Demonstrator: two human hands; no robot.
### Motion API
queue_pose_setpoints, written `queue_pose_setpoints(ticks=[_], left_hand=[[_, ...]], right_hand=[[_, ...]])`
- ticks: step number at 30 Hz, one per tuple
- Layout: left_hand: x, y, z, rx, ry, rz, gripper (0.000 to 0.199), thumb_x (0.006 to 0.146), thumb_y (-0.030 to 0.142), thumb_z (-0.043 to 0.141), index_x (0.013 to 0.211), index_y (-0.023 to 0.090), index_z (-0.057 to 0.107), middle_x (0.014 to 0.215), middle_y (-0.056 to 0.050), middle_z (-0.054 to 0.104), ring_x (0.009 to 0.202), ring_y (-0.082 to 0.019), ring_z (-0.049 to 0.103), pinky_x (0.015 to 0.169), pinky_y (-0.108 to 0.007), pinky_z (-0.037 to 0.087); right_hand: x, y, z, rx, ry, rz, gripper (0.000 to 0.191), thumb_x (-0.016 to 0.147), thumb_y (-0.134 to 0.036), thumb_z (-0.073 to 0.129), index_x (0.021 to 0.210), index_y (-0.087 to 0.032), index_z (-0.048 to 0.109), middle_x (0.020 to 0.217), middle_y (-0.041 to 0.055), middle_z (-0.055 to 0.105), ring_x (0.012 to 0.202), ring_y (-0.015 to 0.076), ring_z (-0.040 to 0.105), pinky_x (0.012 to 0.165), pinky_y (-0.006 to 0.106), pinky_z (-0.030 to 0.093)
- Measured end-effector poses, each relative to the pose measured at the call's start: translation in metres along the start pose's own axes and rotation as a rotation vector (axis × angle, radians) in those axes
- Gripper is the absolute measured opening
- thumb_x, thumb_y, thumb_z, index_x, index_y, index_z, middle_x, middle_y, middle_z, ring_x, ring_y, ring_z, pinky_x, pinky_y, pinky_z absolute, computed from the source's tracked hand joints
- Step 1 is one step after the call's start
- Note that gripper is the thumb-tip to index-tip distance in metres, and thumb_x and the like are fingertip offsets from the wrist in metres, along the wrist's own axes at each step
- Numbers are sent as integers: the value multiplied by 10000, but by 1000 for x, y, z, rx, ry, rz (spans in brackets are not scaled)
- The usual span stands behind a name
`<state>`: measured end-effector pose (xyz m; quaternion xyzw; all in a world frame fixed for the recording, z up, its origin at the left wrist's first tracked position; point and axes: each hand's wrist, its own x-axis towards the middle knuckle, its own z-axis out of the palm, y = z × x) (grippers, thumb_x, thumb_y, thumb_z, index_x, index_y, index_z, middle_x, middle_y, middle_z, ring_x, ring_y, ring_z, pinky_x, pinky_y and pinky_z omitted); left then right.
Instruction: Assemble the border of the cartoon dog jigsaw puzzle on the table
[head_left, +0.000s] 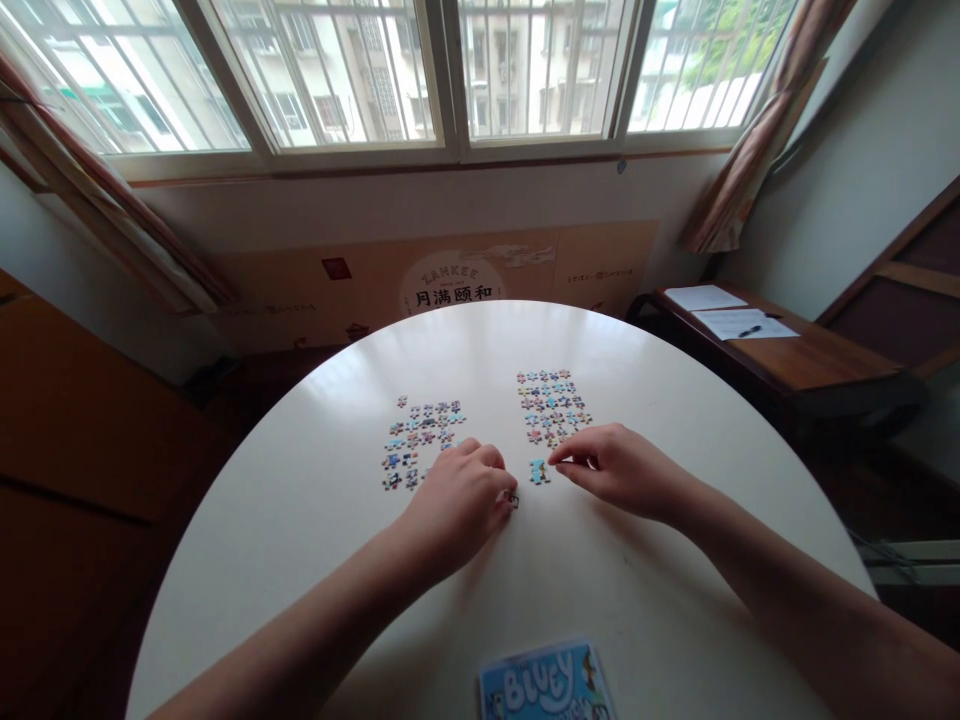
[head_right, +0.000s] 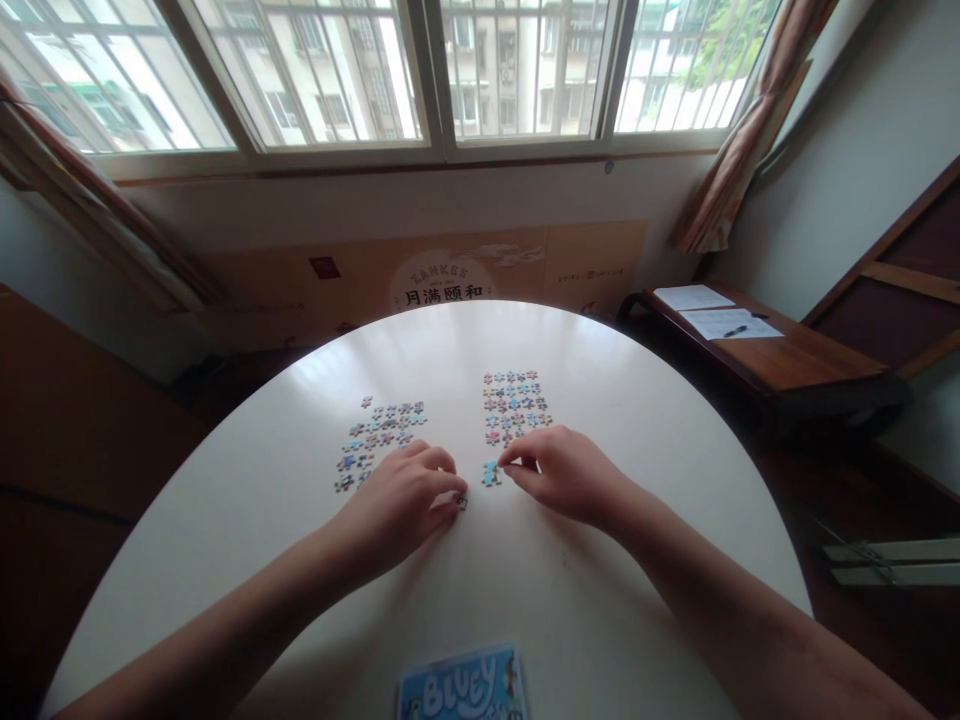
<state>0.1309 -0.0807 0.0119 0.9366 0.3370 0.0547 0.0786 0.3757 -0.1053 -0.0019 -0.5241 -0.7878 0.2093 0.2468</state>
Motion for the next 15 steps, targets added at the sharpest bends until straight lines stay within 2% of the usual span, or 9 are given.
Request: queue_pose_setpoints(ticks=[7,15], left_hand=[[2,2,3,-78,32,-6,129,837,173,714,906,251,789,984,-45,723,931,-255,600,848,-433,506],[5,14,27,-58,224,57,105,865,222,728,963,231,766,1004,-46,719,913,-242,602,844,-443,526]], right_hand=[[1,1,0,-10,-42,-6,202,875,-209,636,963,-262,809,832,7,772,754,169,676,695,287,478],[5,7,5,1,-45,15,193,844,-200,666,950,-268,812,834,3,772,749,169,673,713,291,483]])
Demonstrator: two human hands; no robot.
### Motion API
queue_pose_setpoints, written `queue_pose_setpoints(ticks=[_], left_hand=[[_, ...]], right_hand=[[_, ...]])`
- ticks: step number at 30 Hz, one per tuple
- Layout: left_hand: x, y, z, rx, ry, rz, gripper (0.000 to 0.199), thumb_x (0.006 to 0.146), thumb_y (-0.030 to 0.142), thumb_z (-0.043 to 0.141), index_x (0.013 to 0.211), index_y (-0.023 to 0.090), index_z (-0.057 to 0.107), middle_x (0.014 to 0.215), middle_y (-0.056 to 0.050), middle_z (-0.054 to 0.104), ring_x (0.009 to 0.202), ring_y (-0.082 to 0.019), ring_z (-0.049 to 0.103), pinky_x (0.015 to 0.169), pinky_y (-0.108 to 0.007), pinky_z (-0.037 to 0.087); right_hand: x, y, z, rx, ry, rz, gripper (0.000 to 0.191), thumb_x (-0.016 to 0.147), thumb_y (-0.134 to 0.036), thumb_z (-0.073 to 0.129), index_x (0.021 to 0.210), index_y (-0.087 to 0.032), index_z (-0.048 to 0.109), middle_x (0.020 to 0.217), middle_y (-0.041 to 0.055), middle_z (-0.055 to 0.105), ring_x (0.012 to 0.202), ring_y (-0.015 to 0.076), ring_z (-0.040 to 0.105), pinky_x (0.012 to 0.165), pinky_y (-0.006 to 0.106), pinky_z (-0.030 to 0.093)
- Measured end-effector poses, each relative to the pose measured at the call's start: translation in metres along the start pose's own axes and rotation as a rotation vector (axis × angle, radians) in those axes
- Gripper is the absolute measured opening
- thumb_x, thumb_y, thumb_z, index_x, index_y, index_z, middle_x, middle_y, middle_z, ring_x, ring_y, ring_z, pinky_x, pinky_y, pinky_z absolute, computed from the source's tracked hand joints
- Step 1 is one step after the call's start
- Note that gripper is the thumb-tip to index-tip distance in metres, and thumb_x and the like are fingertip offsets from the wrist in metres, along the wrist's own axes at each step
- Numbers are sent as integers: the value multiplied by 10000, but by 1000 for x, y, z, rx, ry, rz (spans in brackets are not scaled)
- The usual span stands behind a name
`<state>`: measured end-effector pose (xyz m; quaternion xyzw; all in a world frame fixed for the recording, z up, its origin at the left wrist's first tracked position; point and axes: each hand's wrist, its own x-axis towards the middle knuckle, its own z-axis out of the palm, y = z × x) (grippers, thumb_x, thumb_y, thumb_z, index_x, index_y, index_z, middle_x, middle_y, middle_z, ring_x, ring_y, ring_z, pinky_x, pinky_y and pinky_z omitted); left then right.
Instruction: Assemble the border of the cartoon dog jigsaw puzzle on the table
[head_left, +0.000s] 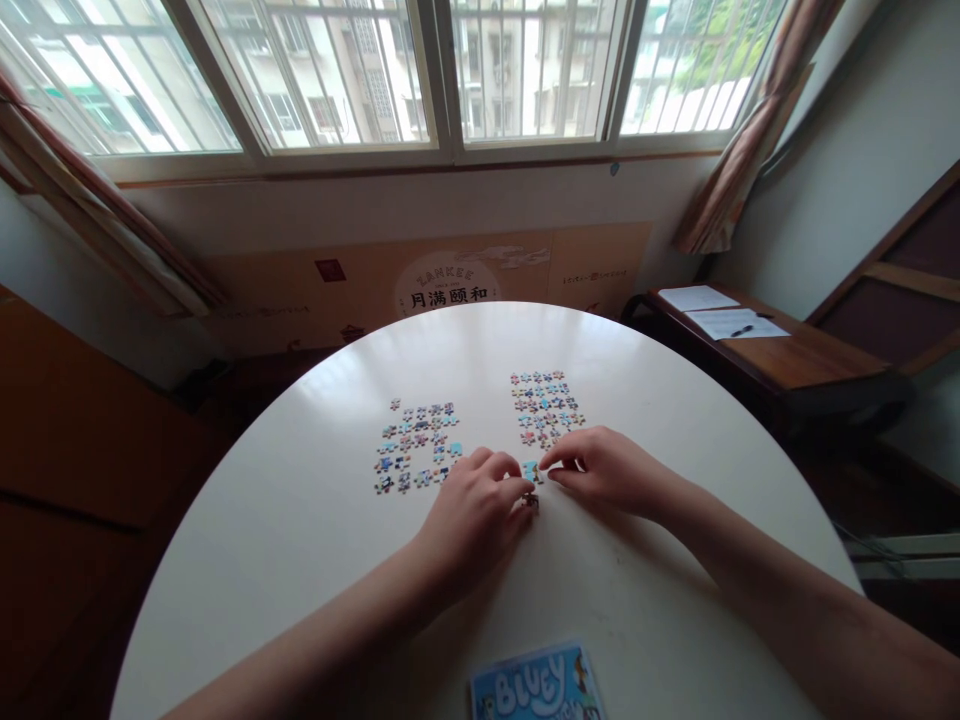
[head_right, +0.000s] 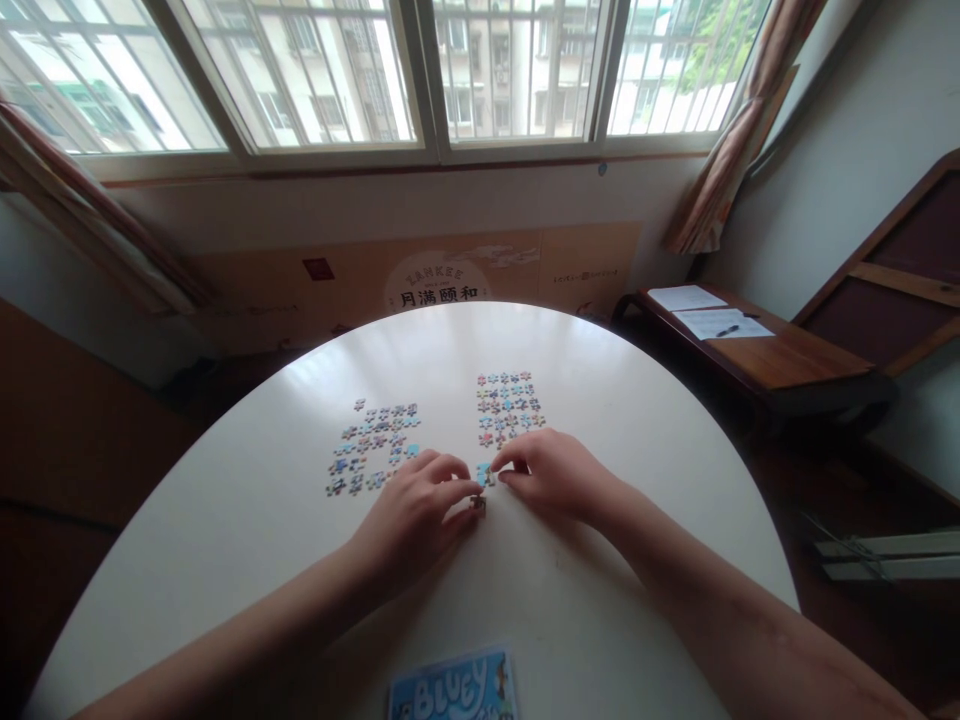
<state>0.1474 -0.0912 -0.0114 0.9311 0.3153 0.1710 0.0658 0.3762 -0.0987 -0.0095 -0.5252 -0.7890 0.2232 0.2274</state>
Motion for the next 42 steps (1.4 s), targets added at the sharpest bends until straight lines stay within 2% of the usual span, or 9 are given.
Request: queue_pose_setpoints(ticks=[4,7,10,16,21,26,28,32,42], left_hand=[[2,-3,11,39,123,36,140,841,207,746,980,218,754,1061,-64,712,956,-252,599,841,-444,547],[4,-3,14,49,160,28,125,847,202,732,967,226,756,1063,-63,709,953,-251,594,828,-438,557],[6,-2,13,46,150,10,102,866,204,704,947,227,761,1063,-63,708,950,-250,593,829,-438,561],[5,-3,10,42,149,-12,221,873,209,704,1090,225,744,1067,-69,715,948,-250,604,838,-439,560],[3,-11,8,26,143,5,156,916,206,647,1017,243,759,1036,-54,734,913,-234,611,810,-417,543],[3,-10,6,-11,77,62,143,932,229,627,991,256,754,1117,-29,753,972,-239,630,831,-424,526],[4,-8,6,-22,62,70,147,939,217,610,969,247,750,1091,-21,762,974,-236,635,840,-425,522],[6,-6,8,-32,79,55,156,950,216,592,953,232,748,1028,-27,772,950,-232,638,841,-425,521],[3,-8,7,-21,65,72,177,948,212,593,1029,249,746,1110,-29,759,976,-239,632,856,-437,526]], right_hand=[[2,0,2,0,-22,-23,171,850,-225,674,935,-269,816,782,1,755,704,154,652,688,277,463],[3,0,2,-8,-23,-19,170,847,-214,677,926,-272,816,756,-4,743,695,146,645,680,268,446],[4,0,2,-6,-27,-14,167,849,-218,678,922,-280,815,749,-8,736,697,146,643,676,265,438],[4,0,2,5,-21,-22,169,845,-221,676,931,-267,814,765,-4,742,710,151,651,685,272,445],[3,1,1,5,-5,-21,155,842,-209,678,916,-256,806,766,-5,735,713,148,643,683,270,440],[3,4,1,9,29,21,244,853,-214,674,1067,-266,781,756,-14,723,684,146,623,674,273,435],[3,4,1,9,31,27,275,855,-206,665,1102,-266,771,763,-12,723,686,147,620,672,273,434],[3,4,3,10,12,20,233,858,-210,658,1046,-259,785,737,-9,716,691,151,626,670,272,435],[4,4,1,-2,8,13,164,857,-210,664,945,-251,797,732,-7,722,687,148,634,661,265,440]])
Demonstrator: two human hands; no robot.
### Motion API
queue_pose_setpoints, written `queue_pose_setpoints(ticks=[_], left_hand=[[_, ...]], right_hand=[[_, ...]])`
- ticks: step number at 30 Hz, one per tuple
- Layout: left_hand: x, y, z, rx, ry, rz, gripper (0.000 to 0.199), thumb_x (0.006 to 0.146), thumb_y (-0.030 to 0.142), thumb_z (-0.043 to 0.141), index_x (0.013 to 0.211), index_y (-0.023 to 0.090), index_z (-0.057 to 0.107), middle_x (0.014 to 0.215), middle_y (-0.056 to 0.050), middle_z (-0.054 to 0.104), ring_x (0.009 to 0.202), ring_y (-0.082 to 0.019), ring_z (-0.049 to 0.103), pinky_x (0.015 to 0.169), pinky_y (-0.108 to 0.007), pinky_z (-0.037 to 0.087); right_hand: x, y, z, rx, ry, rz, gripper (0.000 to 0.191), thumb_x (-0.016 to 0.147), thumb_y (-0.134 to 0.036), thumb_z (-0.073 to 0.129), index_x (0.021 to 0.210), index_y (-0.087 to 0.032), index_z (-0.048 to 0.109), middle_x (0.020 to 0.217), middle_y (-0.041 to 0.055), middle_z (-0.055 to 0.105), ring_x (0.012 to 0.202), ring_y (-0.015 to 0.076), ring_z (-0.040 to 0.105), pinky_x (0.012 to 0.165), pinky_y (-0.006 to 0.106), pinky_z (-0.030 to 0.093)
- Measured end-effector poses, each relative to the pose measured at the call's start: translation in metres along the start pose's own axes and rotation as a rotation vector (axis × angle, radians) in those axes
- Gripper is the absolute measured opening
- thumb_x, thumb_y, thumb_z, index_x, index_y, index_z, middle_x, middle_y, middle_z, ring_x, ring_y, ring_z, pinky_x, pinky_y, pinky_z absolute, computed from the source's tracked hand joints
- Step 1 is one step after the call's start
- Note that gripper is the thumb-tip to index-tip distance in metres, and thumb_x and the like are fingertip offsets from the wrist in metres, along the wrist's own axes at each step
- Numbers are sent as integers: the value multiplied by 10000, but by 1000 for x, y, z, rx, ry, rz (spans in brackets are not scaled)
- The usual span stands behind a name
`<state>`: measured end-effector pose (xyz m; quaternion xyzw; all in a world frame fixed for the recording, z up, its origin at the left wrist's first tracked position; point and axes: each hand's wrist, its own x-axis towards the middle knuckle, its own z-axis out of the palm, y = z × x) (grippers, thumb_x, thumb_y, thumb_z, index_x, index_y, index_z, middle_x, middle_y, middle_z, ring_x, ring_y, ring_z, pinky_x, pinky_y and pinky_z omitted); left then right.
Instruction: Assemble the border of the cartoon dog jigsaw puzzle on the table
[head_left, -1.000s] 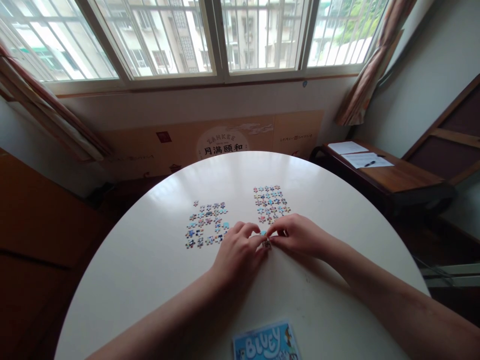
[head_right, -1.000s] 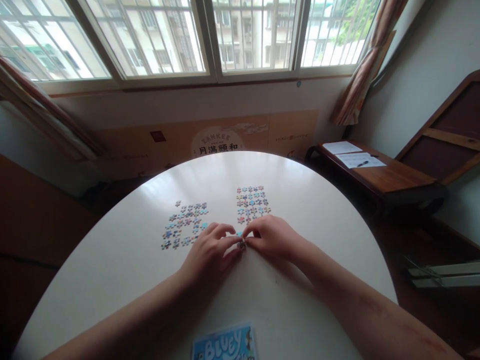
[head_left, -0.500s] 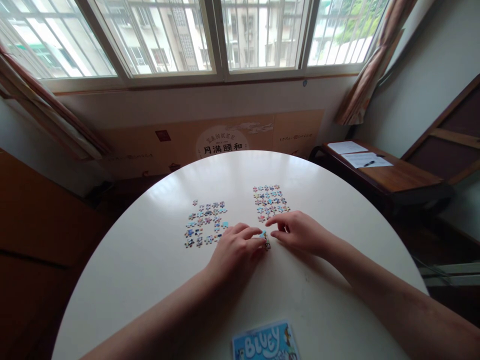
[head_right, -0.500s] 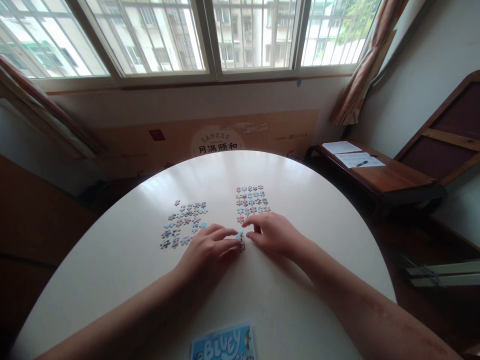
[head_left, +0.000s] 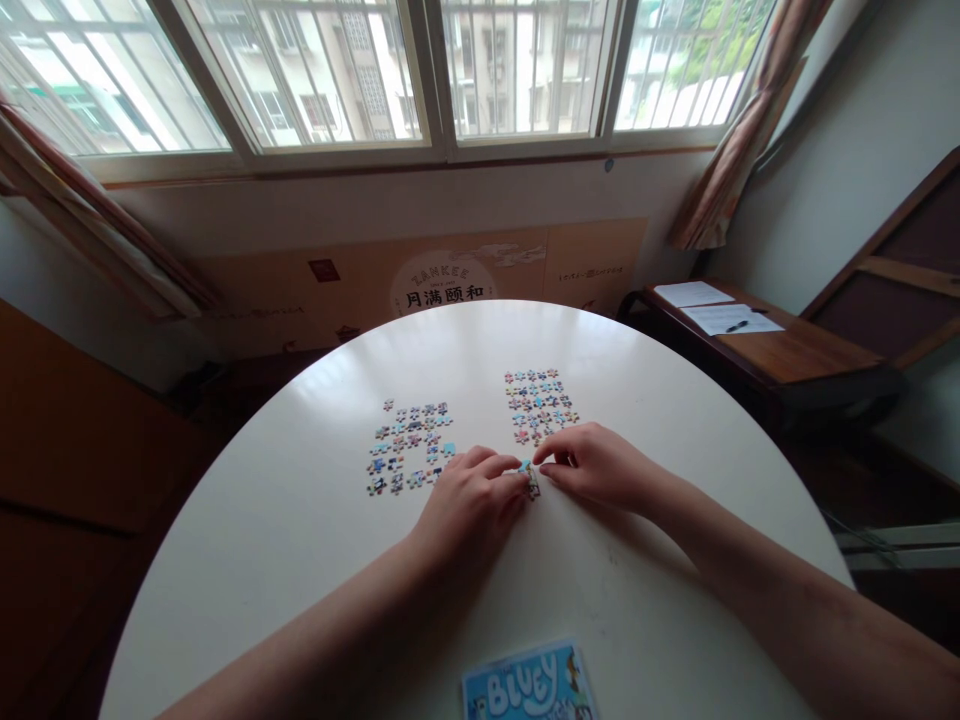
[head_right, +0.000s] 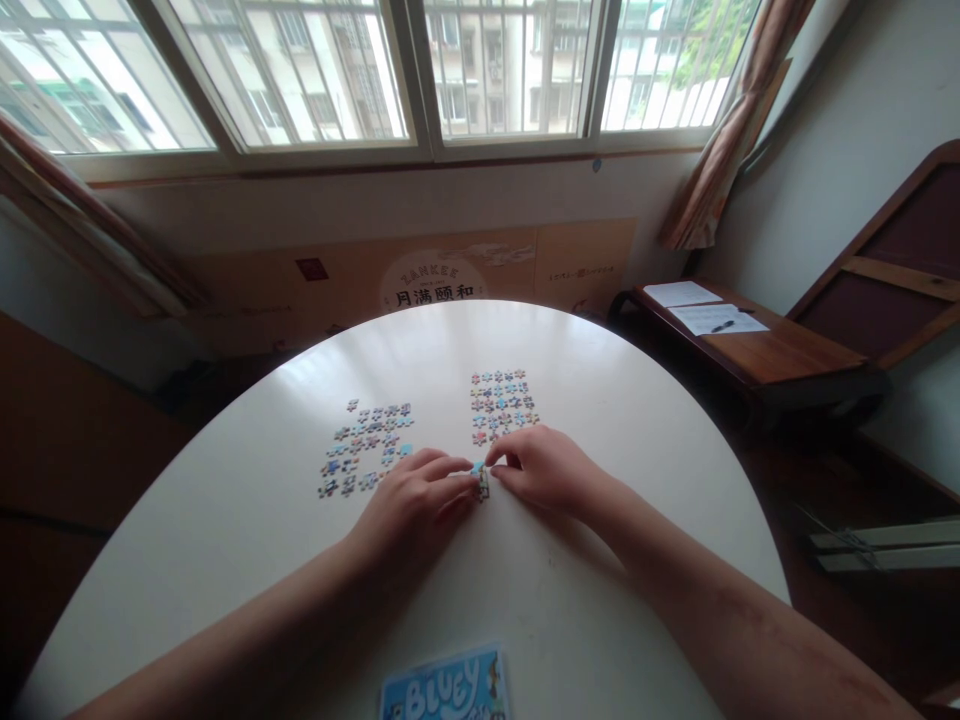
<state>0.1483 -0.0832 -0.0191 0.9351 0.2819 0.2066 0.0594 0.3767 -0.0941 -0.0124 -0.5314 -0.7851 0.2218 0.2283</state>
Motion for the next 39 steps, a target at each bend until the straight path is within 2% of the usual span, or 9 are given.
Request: queue_pose_setpoints(ticks=[8,17,21,25,28,34,39], left_hand=[[0,2,0,18,-38,3,215,962,229,564,1048,248,761,1167,-65,730,1028,-267,617,898,-478,538],[-1,2,2,32,-23,5,211,971,242,554,1088,229,729,1188,-81,718,1054,-270,616,907,-494,546],[-1,0,-2,47,2,1,239,926,210,588,1136,214,702,1198,-84,714,1060,-273,618,909,-487,541],[-1,-1,-8,70,-7,-30,192,928,203,569,1041,205,725,1043,-69,736,954,-250,634,843,-430,548],[-2,0,-10,69,-48,-70,166,911,207,596,980,225,746,936,-46,737,855,-230,652,734,-372,545],[-6,3,-10,27,-62,-52,235,875,208,629,1001,326,787,870,0,735,743,-183,666,620,-295,492],[-6,1,-8,14,-52,-61,250,876,217,617,982,354,798,837,10,724,694,-161,656,581,-269,456]], right_hand=[[0,-1,-1,9,-7,7,177,851,-191,653,936,-242,799,770,0,740,715,151,649,675,266,454],[0,1,-2,40,11,-7,167,848,-183,657,917,-238,798,758,0,736,698,148,646,664,262,458],[-1,3,-6,58,23,-10,162,866,-200,651,922,-240,798,762,-1,734,694,145,640,661,263,455],[-2,2,-9,60,15,-15,150,873,-216,657,925,-236,796,768,-2,732,694,139,634,666,266,448],[-2,0,-11,46,-17,-26,133,866,-221,669,901,-235,797,767,0,730,694,138,630,665,267,443],[-5,-5,-8,0,-77,-58,139,833,-203,677,872,-255,800,739,-19,721,681,129,621,642,258,421],[-5,-8,-6,-29,-106,-49,119,809,-195,699,844,-255,795,741,-27,727,680,122,620,640,252,411]])
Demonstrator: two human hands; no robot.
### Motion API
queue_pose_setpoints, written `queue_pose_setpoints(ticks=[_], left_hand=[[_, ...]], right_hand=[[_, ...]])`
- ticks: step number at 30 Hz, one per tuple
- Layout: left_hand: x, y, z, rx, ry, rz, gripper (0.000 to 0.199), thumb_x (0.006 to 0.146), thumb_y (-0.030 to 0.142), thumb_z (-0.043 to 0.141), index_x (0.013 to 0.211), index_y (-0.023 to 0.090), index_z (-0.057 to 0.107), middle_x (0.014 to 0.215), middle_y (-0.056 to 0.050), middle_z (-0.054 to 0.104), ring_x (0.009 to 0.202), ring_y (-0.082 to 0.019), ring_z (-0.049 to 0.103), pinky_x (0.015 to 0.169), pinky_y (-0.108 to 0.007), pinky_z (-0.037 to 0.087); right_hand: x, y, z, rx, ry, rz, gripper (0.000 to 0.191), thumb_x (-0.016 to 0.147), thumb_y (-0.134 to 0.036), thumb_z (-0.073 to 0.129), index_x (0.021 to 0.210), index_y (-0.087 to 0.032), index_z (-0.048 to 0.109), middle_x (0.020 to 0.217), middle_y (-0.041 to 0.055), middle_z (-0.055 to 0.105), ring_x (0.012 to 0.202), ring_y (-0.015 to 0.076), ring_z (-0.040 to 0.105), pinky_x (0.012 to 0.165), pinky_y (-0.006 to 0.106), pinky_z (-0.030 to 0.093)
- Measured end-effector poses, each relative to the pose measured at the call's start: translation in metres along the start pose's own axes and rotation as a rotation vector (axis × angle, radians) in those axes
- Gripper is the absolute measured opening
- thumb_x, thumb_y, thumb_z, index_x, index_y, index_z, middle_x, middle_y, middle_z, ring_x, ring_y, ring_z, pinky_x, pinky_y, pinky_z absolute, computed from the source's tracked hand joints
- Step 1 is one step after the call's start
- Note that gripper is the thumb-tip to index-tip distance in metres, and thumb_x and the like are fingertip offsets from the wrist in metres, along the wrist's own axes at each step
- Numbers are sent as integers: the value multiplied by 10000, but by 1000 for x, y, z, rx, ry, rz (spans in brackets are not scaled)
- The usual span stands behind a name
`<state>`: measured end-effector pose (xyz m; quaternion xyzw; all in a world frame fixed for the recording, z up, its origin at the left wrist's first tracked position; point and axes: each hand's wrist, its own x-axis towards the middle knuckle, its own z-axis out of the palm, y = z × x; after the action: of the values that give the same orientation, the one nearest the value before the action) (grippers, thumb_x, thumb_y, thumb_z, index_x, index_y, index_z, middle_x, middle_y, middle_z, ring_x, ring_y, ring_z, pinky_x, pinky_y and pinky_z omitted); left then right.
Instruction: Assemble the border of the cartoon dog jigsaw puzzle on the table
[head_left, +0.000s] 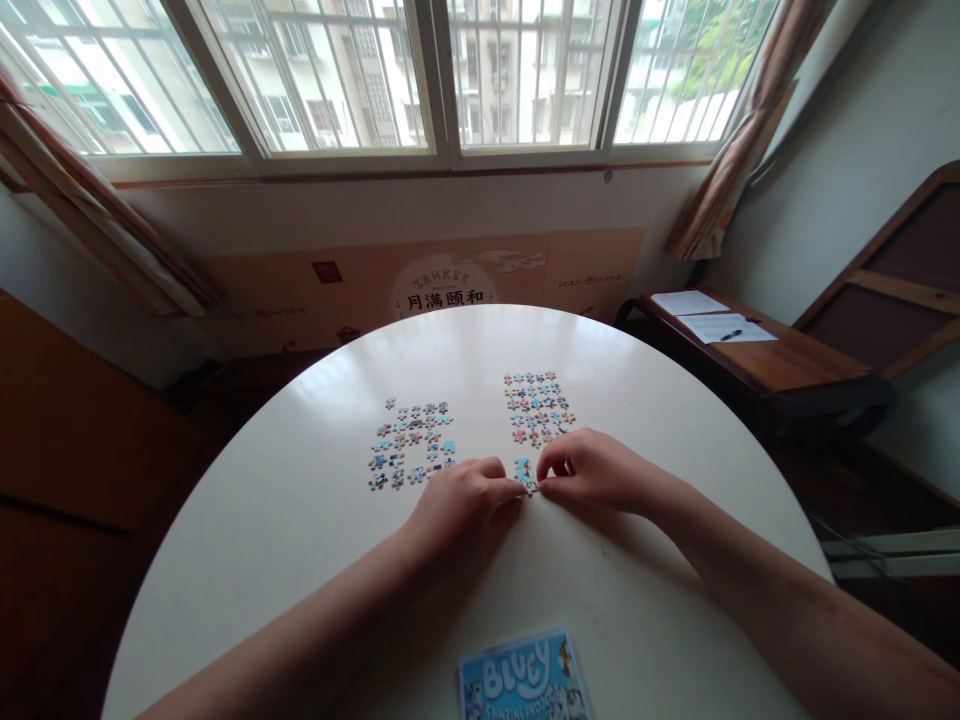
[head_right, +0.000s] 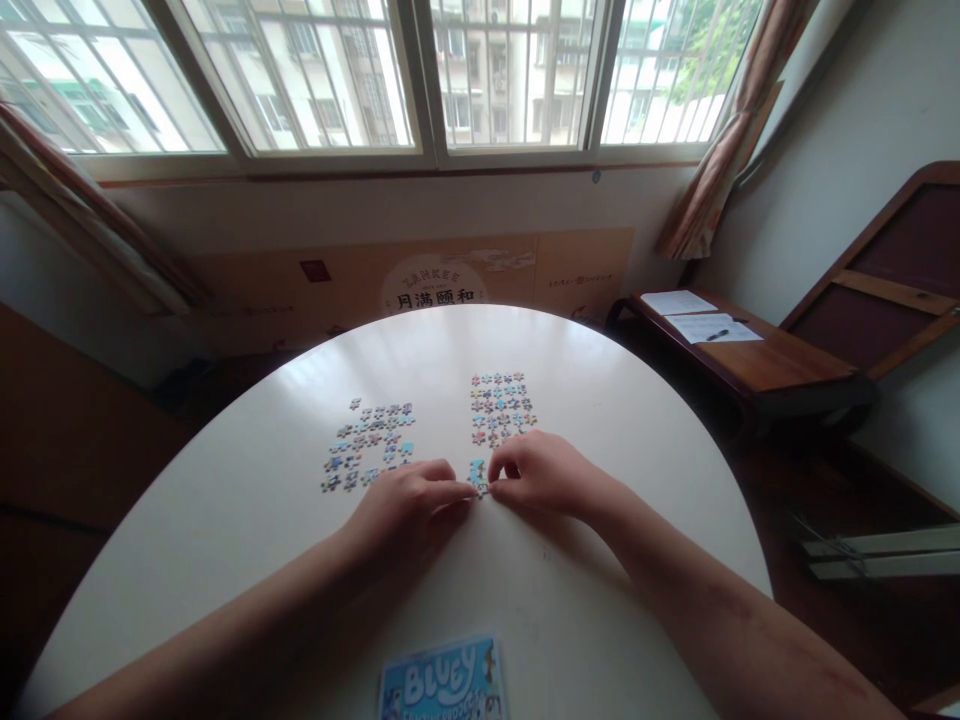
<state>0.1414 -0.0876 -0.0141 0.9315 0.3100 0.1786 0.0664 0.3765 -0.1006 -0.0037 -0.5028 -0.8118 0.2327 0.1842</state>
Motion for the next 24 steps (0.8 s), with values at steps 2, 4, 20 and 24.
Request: queue_pose_setpoints(ticks=[2,4,20,24], left_hand=[[0,-1,1,-1,2,-6,243,883,223,613,969,354,799,834,12,722,681,-156,649,576,-267,450],[1,-1,2,0,-5,-13,242,887,222,610,968,349,799,844,11,724,680,-152,647,584,-267,454],[5,6,1,40,-30,-147,219,930,296,575,841,254,770,886,0,736,729,-165,667,636,-276,468],[7,7,4,36,-16,-130,230,934,300,573,859,255,786,903,-7,746,740,-170,671,632,-278,462]], right_hand=[[0,-1,0,0,-4,8,103,811,-205,704,833,-255,792,741,-27,726,683,123,619,642,252,409],[0,-1,0,4,-6,13,94,818,-215,705,833,-256,789,751,-25,728,695,127,621,647,253,410],[0,7,0,7,52,60,174,859,-238,673,952,-251,819,798,11,762,735,159,665,689,275,472],[0,7,2,8,76,60,168,872,-233,662,919,-247,823,857,11,790,793,170,695,716,277,490]])
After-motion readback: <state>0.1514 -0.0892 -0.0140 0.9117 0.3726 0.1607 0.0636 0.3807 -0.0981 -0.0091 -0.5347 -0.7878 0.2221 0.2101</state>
